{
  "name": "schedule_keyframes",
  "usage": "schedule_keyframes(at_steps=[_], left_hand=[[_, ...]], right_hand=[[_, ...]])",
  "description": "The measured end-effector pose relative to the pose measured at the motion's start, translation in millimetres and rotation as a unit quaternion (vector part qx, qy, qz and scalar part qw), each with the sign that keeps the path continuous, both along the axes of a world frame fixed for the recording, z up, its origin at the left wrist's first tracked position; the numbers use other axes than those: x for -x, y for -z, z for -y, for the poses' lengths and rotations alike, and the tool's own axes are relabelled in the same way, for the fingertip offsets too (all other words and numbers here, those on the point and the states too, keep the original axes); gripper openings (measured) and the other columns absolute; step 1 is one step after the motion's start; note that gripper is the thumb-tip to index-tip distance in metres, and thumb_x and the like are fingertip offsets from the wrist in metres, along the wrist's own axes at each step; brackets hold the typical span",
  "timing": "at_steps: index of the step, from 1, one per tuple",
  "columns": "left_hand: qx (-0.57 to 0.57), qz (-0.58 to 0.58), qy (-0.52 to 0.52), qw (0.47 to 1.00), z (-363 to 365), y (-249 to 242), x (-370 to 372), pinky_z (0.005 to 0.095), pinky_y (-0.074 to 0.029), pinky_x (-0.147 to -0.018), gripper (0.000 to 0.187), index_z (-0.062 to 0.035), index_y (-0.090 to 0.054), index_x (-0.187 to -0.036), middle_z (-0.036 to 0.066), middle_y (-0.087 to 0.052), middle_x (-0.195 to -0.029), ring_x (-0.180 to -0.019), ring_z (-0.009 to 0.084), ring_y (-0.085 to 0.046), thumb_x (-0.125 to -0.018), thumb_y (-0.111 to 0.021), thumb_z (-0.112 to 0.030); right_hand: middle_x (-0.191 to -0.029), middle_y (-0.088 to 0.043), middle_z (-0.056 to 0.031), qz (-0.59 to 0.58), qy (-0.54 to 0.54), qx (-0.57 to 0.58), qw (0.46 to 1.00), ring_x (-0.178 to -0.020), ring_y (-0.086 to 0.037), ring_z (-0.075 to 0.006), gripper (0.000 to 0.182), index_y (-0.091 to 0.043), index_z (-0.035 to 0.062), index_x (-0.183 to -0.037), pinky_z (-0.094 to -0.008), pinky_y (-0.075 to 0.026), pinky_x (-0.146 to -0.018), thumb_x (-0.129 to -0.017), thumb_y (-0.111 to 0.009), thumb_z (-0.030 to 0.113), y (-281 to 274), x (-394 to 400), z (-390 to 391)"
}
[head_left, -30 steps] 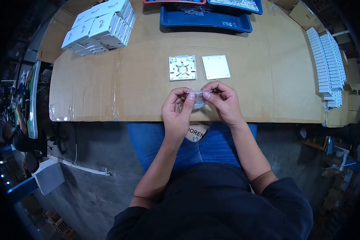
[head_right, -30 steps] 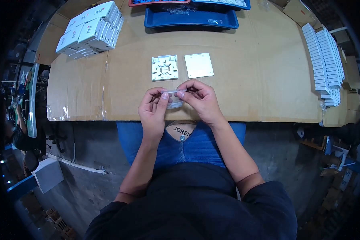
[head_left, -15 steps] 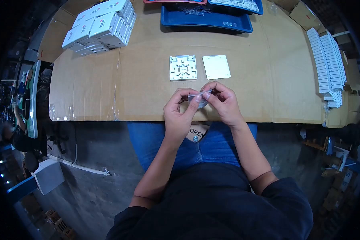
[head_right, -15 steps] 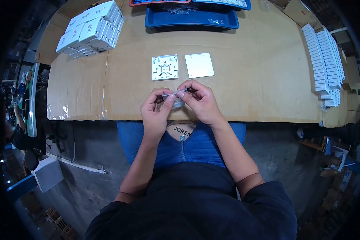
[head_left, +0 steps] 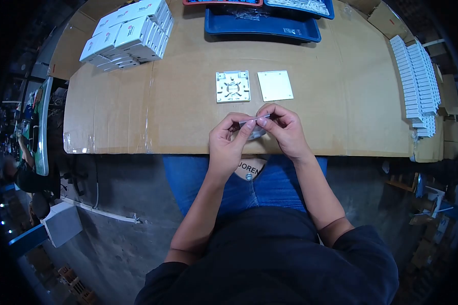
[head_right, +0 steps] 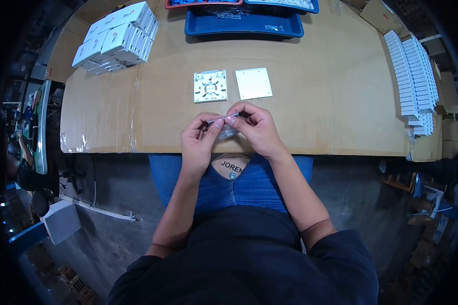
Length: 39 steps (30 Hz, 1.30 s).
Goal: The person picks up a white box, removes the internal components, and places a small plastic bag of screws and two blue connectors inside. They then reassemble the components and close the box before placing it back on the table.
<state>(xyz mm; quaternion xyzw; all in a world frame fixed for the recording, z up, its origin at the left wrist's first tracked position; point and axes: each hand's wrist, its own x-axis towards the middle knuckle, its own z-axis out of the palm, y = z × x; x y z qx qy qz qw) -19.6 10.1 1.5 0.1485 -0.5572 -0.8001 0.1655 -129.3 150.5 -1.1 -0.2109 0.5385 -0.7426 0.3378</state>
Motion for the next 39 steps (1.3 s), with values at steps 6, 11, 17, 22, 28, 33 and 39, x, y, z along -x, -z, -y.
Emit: schedule_keyframes(at_steps=[6, 11, 17, 22, 28, 33, 39], left_hand=[[-0.100, -0.010, 0.038, 0.994, 6, 1, -2, 0.0248, -0.051, -0.090, 0.015, 0.0011, -0.070, -0.109, 0.004, -0.073, -0.103, -0.096, 0.0091, -0.065, -0.106, -0.062, -0.011], [-0.105, -0.003, 0.047, 0.993, 7, -5, -2, 0.0265, -0.051, -0.092, 0.025, 0.0013, -0.070, -0.111, 0.005, -0.073, -0.102, -0.096, 0.0098, -0.066, -0.110, -0.057, -0.020], [-0.084, 0.009, 0.025, 0.996, 9, -1, 1, 0.0272, -0.051, -0.091, 0.026, 0.0020, -0.070, -0.110, 0.005, -0.073, -0.099, -0.094, 0.0098, -0.065, -0.110, -0.055, -0.019], [-0.018, -0.007, 0.010, 1.000, 8, -5, 0, 0.0239, -0.049, -0.089, 0.027, 0.0031, -0.071, -0.109, 0.003, -0.072, -0.099, -0.094, 0.0076, -0.063, -0.111, -0.055, -0.018], [0.035, 0.001, -0.015, 0.999, 5, -5, 0, 0.0254, -0.050, -0.090, 0.030, 0.0037, -0.071, -0.117, 0.005, -0.071, -0.100, -0.094, 0.0088, -0.064, -0.111, -0.055, -0.021], [-0.082, 0.015, -0.047, 0.995, 13, 0, 2, 0.0267, -0.053, -0.087, 0.036, 0.0030, -0.068, -0.127, 0.007, -0.072, -0.102, -0.092, 0.0121, -0.066, -0.111, -0.055, -0.026], [-0.151, 0.105, 0.103, 0.978, 11, -7, -1, 0.0279, -0.056, -0.081, 0.039, 0.0025, -0.065, -0.132, 0.010, -0.072, -0.108, -0.087, 0.0139, -0.068, -0.112, -0.052, -0.028]], right_hand=[[-0.098, -0.068, -0.0047, 0.032, -0.008, 0.059, 0.998, -0.093, -0.063, -0.0121, 0.005, -0.071, 0.0012, -0.098, -0.0266, -0.050, -0.085, -0.096, -0.072, 0.005, 6, 7, -3], [-0.098, -0.068, -0.0053, 0.089, -0.031, 0.103, 0.990, -0.093, -0.063, -0.0128, 0.006, -0.073, 0.0000, -0.096, -0.0275, -0.050, -0.086, -0.097, -0.071, 0.005, 3, 7, -4], [-0.098, -0.069, -0.0058, 0.132, -0.021, 0.122, 0.983, -0.094, -0.063, -0.0135, 0.011, -0.074, -0.0028, -0.100, -0.0284, -0.050, -0.088, -0.100, -0.068, 0.007, 10, 8, -4], [-0.099, -0.069, -0.0052, 0.135, -0.019, 0.139, 0.981, -0.094, -0.063, -0.0122, 0.011, -0.074, -0.0025, -0.101, -0.0278, -0.051, -0.088, -0.100, -0.068, 0.007, 9, 4, -2], [-0.105, -0.072, -0.0060, 0.070, 0.017, 0.039, 0.997, -0.097, -0.067, -0.0129, 0.011, -0.073, -0.0019, -0.104, -0.0277, -0.054, -0.087, -0.100, -0.069, 0.008, 8, 9, -3], [-0.109, -0.073, -0.0067, 0.019, 0.011, 0.028, 0.999, -0.103, -0.068, -0.0144, 0.010, -0.074, 0.0000, -0.106, -0.0283, -0.054, -0.090, -0.098, -0.071, 0.004, 1, 11, -12], [-0.117, -0.071, -0.0124, -0.054, -0.028, 0.078, 0.995, -0.113, -0.066, -0.0203, 0.012, -0.075, 0.0013, -0.106, -0.0338, -0.053, -0.099, -0.094, -0.071, 0.000, -11, 19, -15]])
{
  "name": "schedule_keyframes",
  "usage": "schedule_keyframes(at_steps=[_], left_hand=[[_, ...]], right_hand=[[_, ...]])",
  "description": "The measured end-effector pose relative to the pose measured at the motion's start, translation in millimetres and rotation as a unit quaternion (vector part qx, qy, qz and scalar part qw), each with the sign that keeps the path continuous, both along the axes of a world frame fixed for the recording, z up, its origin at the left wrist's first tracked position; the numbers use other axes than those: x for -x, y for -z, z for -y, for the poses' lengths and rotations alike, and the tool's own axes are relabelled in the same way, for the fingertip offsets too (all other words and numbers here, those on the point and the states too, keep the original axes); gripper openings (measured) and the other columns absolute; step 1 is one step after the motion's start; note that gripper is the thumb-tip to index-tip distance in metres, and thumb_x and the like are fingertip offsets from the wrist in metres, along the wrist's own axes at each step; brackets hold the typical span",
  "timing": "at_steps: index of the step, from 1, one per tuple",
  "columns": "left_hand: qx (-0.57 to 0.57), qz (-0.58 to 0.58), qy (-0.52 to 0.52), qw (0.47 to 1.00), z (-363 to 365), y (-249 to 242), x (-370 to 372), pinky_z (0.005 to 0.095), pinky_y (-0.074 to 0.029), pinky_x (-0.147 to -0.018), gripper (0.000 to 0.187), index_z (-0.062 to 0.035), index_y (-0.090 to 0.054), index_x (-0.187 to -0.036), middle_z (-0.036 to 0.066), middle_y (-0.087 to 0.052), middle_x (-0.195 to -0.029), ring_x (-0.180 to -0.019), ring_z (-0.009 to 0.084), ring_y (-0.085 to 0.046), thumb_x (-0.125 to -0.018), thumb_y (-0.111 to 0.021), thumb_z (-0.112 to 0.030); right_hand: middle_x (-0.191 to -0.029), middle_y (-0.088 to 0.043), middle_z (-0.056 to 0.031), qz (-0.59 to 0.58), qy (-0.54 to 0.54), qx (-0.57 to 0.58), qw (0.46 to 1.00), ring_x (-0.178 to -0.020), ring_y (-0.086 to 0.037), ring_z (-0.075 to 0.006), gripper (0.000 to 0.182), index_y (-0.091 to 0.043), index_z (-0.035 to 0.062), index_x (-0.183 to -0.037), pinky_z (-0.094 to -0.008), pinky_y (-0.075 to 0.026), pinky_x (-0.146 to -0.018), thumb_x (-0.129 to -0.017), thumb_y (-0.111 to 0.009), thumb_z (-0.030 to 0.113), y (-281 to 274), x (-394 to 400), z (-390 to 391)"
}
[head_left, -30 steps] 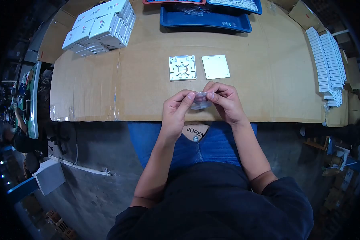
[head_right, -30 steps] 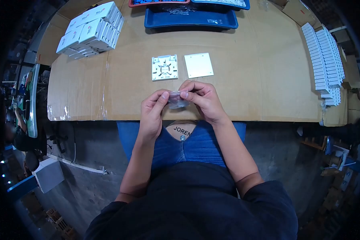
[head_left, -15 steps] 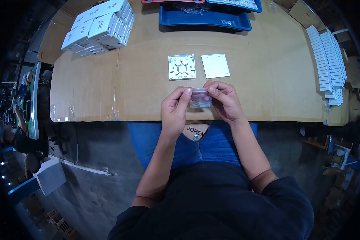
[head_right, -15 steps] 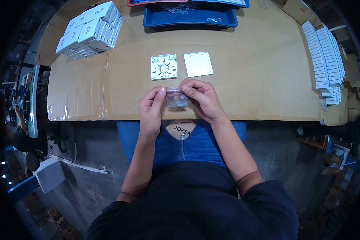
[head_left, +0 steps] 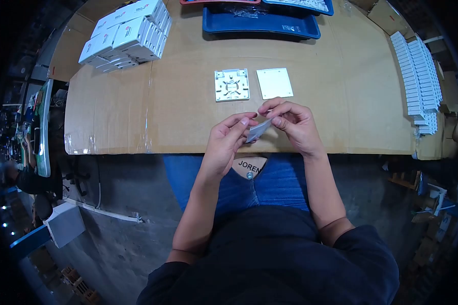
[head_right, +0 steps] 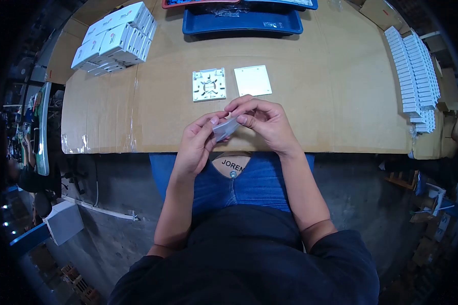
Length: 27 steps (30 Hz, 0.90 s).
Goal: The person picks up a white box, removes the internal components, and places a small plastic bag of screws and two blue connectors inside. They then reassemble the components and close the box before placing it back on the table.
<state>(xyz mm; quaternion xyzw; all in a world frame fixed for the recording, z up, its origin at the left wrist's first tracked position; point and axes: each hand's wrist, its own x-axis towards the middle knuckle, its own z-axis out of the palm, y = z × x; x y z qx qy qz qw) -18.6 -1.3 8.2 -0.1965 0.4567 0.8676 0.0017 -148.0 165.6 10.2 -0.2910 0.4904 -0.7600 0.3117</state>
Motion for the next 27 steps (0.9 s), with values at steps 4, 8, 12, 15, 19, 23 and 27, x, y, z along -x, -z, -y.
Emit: schedule_keyframes(at_steps=[4, 8, 12, 15, 19, 23, 27], left_hand=[[-0.110, 0.059, 0.047, 0.991, 6, 6, -1, 0.0283, -0.056, -0.079, 0.036, 0.0025, -0.063, -0.132, 0.010, -0.072, -0.109, -0.086, 0.0152, -0.068, -0.110, -0.056, -0.024], [-0.174, 0.012, 0.019, 0.984, 0, 15, -3, 0.0279, -0.056, -0.079, 0.033, 0.0029, -0.064, -0.128, 0.011, -0.072, -0.108, -0.087, 0.0159, -0.068, -0.107, -0.062, -0.022], [-0.098, 0.007, -0.032, 0.995, 0, 15, 0, 0.0280, -0.059, -0.079, 0.031, 0.0025, -0.062, -0.132, 0.010, -0.072, -0.106, -0.087, 0.0149, -0.069, -0.107, -0.061, -0.015], [-0.033, 0.004, -0.113, 0.993, -1, 12, 2, 0.0275, -0.059, -0.079, 0.025, 0.0028, -0.064, -0.125, 0.008, -0.072, -0.103, -0.088, 0.0140, -0.070, -0.104, -0.066, -0.011], [0.029, -0.037, -0.145, 0.988, -1, 13, 3, 0.0260, -0.058, -0.079, 0.019, 0.0031, -0.066, -0.115, 0.007, -0.071, -0.100, -0.089, 0.0120, -0.069, -0.100, -0.072, -0.007], [0.093, -0.066, -0.148, 0.982, -2, 24, 3, 0.0250, -0.057, -0.080, 0.016, 0.0031, -0.066, -0.112, 0.007, -0.070, -0.099, -0.089, 0.0106, -0.068, -0.099, -0.072, -0.006], [0.089, -0.059, -0.146, 0.983, -2, 23, 1, 0.0245, -0.057, -0.082, 0.016, 0.0032, -0.066, -0.111, 0.007, -0.071, -0.100, -0.089, 0.0103, -0.068, -0.099, -0.072, -0.007]], right_hand=[[-0.125, -0.069, -0.0151, -0.001, -0.004, 0.015, 1.000, -0.121, -0.064, -0.0252, 0.013, -0.077, 0.0029, -0.105, -0.0382, -0.053, -0.103, -0.093, -0.072, 0.000, 1, 3, -5], [-0.128, -0.069, -0.0153, -0.020, -0.002, 0.001, 1.000, -0.123, -0.064, -0.0268, 0.013, -0.077, 0.0032, -0.104, -0.0385, -0.052, -0.104, -0.094, -0.071, 0.000, 0, 5, -8], [-0.131, -0.069, -0.0151, 0.012, 0.018, -0.011, 1.000, -0.120, -0.065, -0.0223, 0.023, -0.073, 0.0040, -0.122, -0.0364, -0.054, -0.101, -0.100, -0.066, 0.006, -8, 3, -6], [-0.131, -0.069, -0.0137, 0.094, 0.025, -0.064, 0.993, -0.117, -0.066, -0.0179, 0.036, -0.062, 0.0041, -0.139, -0.0343, -0.055, -0.099, -0.104, -0.062, 0.011, -14, 4, -6], [-0.124, -0.071, -0.0117, 0.107, 0.004, -0.120, 0.987, -0.111, -0.068, -0.0141, 0.049, -0.050, 0.0040, -0.151, -0.0309, -0.056, -0.096, -0.104, -0.062, 0.009, -8, 1, -5], [-0.118, -0.072, -0.0119, 0.062, 0.008, -0.113, 0.992, -0.108, -0.069, -0.0138, 0.053, -0.049, 0.0033, -0.150, -0.0285, -0.056, -0.094, -0.100, -0.066, 0.001, -5, -5, 1], [-0.118, -0.071, -0.0124, 0.077, 0.012, -0.121, 0.990, -0.106, -0.069, -0.0146, 0.060, -0.049, 0.0027, -0.150, -0.0295, -0.059, -0.090, -0.095, -0.071, -0.004, -6, -7, 5]])
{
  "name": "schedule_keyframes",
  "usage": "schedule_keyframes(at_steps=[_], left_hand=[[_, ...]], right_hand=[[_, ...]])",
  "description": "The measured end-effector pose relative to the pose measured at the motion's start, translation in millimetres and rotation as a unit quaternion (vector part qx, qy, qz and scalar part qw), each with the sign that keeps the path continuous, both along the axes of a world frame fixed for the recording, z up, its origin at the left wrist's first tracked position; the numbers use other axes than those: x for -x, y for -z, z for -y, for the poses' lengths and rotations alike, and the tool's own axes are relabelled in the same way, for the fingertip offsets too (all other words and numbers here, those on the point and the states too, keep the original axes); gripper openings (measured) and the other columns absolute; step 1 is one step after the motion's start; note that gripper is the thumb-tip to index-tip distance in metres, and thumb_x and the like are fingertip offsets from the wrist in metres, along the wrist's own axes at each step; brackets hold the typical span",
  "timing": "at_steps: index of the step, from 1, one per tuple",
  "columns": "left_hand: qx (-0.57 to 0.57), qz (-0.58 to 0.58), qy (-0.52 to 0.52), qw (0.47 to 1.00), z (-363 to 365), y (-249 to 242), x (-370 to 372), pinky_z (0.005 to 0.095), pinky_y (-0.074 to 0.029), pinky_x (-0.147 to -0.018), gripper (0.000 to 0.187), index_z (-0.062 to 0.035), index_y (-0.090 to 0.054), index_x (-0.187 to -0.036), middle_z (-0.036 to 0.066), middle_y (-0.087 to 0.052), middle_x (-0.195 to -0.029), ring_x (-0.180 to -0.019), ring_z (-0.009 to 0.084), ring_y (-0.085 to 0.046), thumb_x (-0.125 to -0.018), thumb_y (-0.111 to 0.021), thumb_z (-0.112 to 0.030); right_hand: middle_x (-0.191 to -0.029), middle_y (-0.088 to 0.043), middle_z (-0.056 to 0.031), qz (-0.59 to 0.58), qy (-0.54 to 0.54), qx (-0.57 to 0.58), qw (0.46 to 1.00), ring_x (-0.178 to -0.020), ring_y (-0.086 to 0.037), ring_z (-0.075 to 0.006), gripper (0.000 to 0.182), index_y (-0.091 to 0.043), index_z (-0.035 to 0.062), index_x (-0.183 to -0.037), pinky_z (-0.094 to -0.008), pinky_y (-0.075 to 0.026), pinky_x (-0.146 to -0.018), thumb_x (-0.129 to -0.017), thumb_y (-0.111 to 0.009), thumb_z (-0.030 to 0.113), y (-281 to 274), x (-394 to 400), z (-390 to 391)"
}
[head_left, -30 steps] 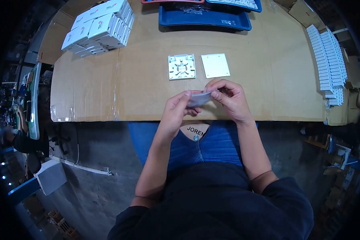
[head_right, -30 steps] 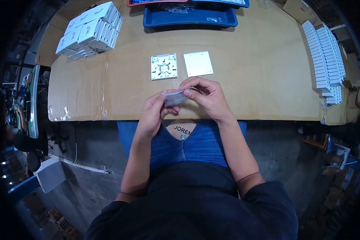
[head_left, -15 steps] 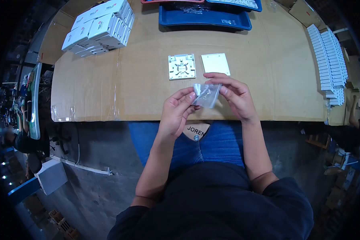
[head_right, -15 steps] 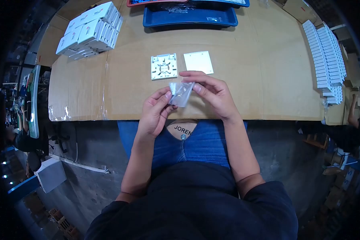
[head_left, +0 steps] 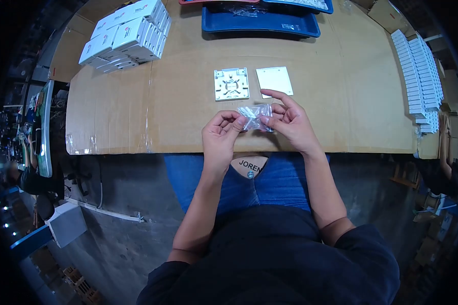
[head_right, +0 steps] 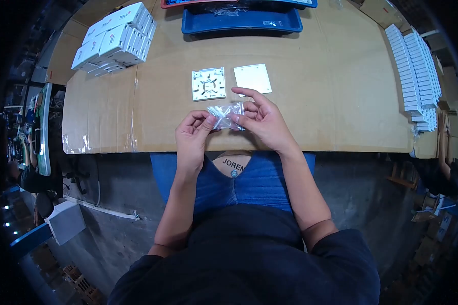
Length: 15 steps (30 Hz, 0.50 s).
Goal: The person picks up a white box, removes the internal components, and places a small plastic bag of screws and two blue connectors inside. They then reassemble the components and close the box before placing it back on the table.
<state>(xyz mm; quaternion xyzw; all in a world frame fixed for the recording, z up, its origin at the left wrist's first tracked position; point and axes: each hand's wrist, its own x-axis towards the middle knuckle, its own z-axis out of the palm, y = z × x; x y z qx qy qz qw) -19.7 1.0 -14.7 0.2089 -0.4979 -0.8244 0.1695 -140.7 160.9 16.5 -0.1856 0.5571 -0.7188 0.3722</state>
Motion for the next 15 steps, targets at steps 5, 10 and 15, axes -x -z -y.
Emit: schedule_keyframes(at_steps=[5, 10, 15], left_hand=[[-0.030, 0.006, 0.020, 0.999, 0, -6, 1, 0.0245, -0.056, -0.085, 0.012, 0.0030, -0.065, -0.108, 0.008, -0.070, -0.104, -0.092, 0.0103, -0.067, -0.099, -0.070, -0.002], [-0.011, -0.018, 0.023, 1.000, 1, -8, 0, 0.0224, -0.055, -0.085, 0.013, 0.0021, -0.065, -0.110, 0.006, -0.070, -0.101, -0.093, 0.0081, -0.067, -0.098, -0.069, 0.001], [-0.009, 0.000, 0.036, 0.999, 4, -9, 0, 0.0221, -0.055, -0.085, 0.011, 0.0020, -0.063, -0.108, 0.006, -0.069, -0.102, -0.093, 0.0081, -0.067, -0.098, -0.068, 0.002]], right_hand=[[-0.111, -0.069, -0.0094, 0.014, -0.015, 0.002, 1.000, -0.100, -0.069, -0.0141, 0.061, -0.049, 0.0026, -0.149, -0.0300, -0.062, -0.086, -0.093, -0.072, -0.004, 2, -1, 0], [-0.104, -0.068, -0.0077, 0.008, -0.020, 0.024, 0.999, -0.093, -0.069, -0.0129, 0.060, -0.050, 0.0009, -0.148, -0.0283, -0.061, -0.083, -0.093, -0.069, -0.008, 7, -8, 9], [-0.105, -0.069, -0.0085, 0.056, 0.013, 0.035, 0.998, -0.087, -0.069, -0.0118, 0.051, -0.053, -0.0004, -0.143, -0.0272, -0.061, -0.077, -0.095, -0.067, -0.007, 6, -14, 17]])
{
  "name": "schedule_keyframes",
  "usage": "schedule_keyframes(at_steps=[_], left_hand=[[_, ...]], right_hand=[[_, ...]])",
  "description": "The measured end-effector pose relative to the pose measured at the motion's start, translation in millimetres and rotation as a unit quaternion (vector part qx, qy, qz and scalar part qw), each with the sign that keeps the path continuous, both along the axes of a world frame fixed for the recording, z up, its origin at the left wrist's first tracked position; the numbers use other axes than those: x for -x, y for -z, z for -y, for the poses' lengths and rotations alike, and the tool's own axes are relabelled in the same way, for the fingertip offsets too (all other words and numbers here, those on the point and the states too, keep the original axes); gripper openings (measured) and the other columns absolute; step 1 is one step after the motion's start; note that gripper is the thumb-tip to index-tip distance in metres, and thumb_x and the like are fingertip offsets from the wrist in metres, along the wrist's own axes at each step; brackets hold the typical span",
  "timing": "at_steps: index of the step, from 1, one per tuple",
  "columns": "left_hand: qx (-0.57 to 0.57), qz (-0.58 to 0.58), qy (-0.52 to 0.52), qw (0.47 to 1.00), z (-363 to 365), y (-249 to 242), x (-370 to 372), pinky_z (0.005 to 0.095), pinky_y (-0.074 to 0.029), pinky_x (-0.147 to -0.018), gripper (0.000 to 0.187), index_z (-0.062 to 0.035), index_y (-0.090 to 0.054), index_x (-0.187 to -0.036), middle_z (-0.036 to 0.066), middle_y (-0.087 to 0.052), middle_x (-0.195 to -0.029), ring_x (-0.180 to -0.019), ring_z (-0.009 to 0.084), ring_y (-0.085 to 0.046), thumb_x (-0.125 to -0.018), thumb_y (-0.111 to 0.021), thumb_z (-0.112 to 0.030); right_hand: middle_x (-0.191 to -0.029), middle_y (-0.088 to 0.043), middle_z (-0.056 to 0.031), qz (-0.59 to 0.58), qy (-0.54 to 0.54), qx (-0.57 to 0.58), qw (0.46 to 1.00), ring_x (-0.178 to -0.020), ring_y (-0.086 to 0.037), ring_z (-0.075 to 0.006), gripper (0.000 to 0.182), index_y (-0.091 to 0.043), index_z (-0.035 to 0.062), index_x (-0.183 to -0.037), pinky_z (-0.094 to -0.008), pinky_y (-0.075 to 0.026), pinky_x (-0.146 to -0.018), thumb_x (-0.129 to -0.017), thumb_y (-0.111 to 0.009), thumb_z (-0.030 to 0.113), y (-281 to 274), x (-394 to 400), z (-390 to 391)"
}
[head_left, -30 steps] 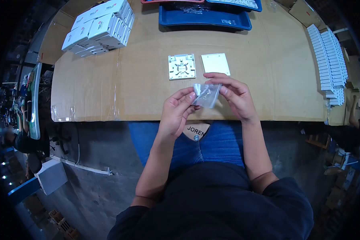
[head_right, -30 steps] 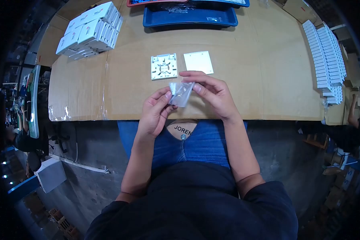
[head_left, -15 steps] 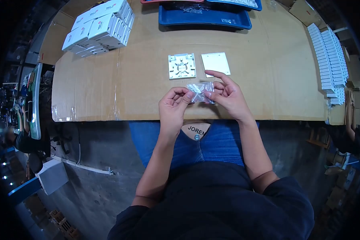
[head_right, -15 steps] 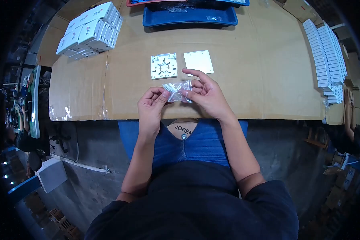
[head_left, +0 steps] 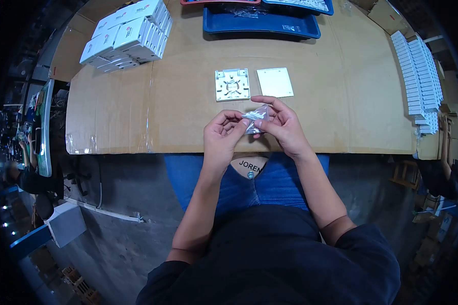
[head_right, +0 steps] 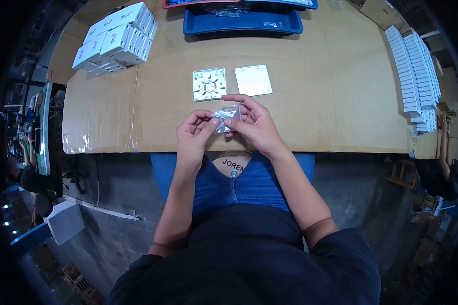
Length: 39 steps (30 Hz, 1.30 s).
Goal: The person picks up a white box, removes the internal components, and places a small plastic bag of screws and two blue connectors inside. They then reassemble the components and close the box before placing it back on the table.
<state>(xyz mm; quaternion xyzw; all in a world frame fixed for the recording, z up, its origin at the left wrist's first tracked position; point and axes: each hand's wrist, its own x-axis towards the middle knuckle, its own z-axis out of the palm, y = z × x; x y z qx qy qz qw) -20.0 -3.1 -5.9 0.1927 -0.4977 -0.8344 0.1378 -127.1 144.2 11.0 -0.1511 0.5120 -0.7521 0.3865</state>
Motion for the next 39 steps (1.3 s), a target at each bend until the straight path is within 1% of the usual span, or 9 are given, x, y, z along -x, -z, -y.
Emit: schedule_keyframes(at_steps=[3, 9, 11, 14, 20, 26, 29, 36, 39], left_hand=[[0.014, 0.013, 0.001, 1.000, -1, 2, 0, 0.0222, -0.054, -0.084, 0.011, 0.0018, -0.062, -0.105, 0.006, -0.067, -0.102, -0.093, 0.0083, -0.066, -0.098, -0.069, 0.000], [0.051, -0.009, -0.023, 0.998, -1, 3, 3, 0.0247, -0.055, -0.082, 0.025, 0.0012, -0.054, -0.124, 0.008, -0.070, -0.101, -0.090, 0.0111, -0.068, -0.102, -0.065, -0.003], [0.083, 0.035, 0.031, 0.995, 3, 3, 1, 0.0250, -0.055, -0.082, 0.033, 0.0006, -0.050, -0.128, 0.009, -0.069, -0.102, -0.090, 0.0116, -0.068, -0.101, -0.067, -0.004], [0.042, 0.027, 0.016, 0.999, 3, 7, 0, 0.0244, -0.055, -0.084, 0.033, 0.0011, -0.052, -0.126, 0.010, -0.069, -0.103, -0.090, 0.0117, -0.068, -0.098, -0.070, -0.002], [0.034, -0.006, -0.051, 0.998, 4, 4, 1, 0.0247, -0.056, -0.088, 0.031, 0.0009, -0.057, -0.121, 0.010, -0.069, -0.106, -0.093, 0.0118, -0.068, -0.095, -0.073, 0.002], [-0.019, -0.004, -0.085, 0.996, 4, 3, 1, 0.0233, -0.056, -0.090, 0.023, 0.0034, -0.061, -0.117, 0.009, -0.066, -0.105, -0.095, 0.0114, -0.066, -0.096, -0.071, 0.003], [-0.038, 0.003, -0.102, 0.994, 3, 1, 1, 0.0248, -0.056, -0.090, 0.018, 0.0033, -0.062, -0.114, 0.009, -0.067, -0.106, -0.095, 0.0119, -0.067, -0.098, -0.069, 0.001], [-0.041, -0.063, -0.139, 0.987, 7, -2, 1, 0.0276, -0.055, -0.090, 0.014, 0.0024, -0.060, -0.113, 0.008, -0.065, -0.107, -0.097, 0.0124, -0.065, -0.100, -0.064, 0.003], [0.026, -0.081, -0.142, 0.986, 10, -1, 0, 0.0274, -0.054, -0.088, 0.013, 0.0010, -0.059, -0.115, 0.009, -0.064, -0.112, -0.095, 0.0121, -0.064, -0.102, -0.059, 0.003]], right_hand=[[-0.101, -0.070, -0.0082, 0.029, 0.025, -0.006, 0.999, -0.083, -0.069, -0.0109, 0.043, -0.056, -0.0006, -0.139, -0.0259, -0.060, -0.072, -0.097, -0.067, -0.004, 2, 0, 0], [-0.096, -0.071, -0.0067, -0.046, 0.056, -0.046, 0.996, -0.079, -0.068, -0.0096, 0.039, -0.058, -0.0004, -0.134, -0.0236, -0.057, -0.070, -0.098, -0.070, 0.001, 12, 0, 3], [-0.097, -0.071, -0.0067, -0.050, 0.057, -0.049, 0.996, -0.080, -0.068, -0.0094, 0.039, -0.058, -0.0003, -0.134, -0.0233, -0.057, -0.070, -0.097, -0.071, 0.002, 13, 0, 1], [-0.099, -0.071, -0.0067, -0.077, 0.050, -0.050, 0.995, -0.082, -0.068, -0.0093, 0.041, -0.058, -0.0009, -0.133, -0.0231, -0.057, -0.072, -0.095, -0.073, 0.000, 14, 0, 2], [-0.108, -0.072, -0.0094, -0.064, 0.059, -0.039, 0.995, -0.088, -0.070, -0.0109, 0.043, -0.057, -0.0024, -0.134, -0.0239, -0.058, -0.074, -0.094, -0.074, -0.002, 15, 0, 2], [-0.114, -0.072, -0.0125, -0.058, 0.055, -0.025, 0.996, -0.098, -0.071, -0.0132, 0.044, -0.056, -0.0023, -0.135, -0.0252, -0.060, -0.080, -0.094, -0.072, -0.005, 14, -2, 2], [-0.116, -0.072, -0.0139, -0.056, 0.060, -0.011, 0.997, -0.101, -0.071, -0.0149, 0.051, -0.052, -0.0015, -0.140, -0.0262, -0.060, -0.086, -0.093, -0.072, -0.006, 15, -6, 5], [-0.116, -0.073, -0.0135, -0.048, 0.022, -0.005, 0.999, -0.108, -0.070, -0.0152, 0.065, -0.047, 0.0021, -0.147, -0.0268, -0.058, -0.093, -0.089, -0.075, -0.009, 16, -7, 5], [-0.118, -0.073, -0.0139, -0.051, 0.003, -0.008, 0.999, -0.110, -0.069, -0.0154, 0.067, -0.046, 0.0035, -0.149, -0.0278, -0.057, -0.096, -0.089, -0.075, -0.009, 19, -7, 4]])
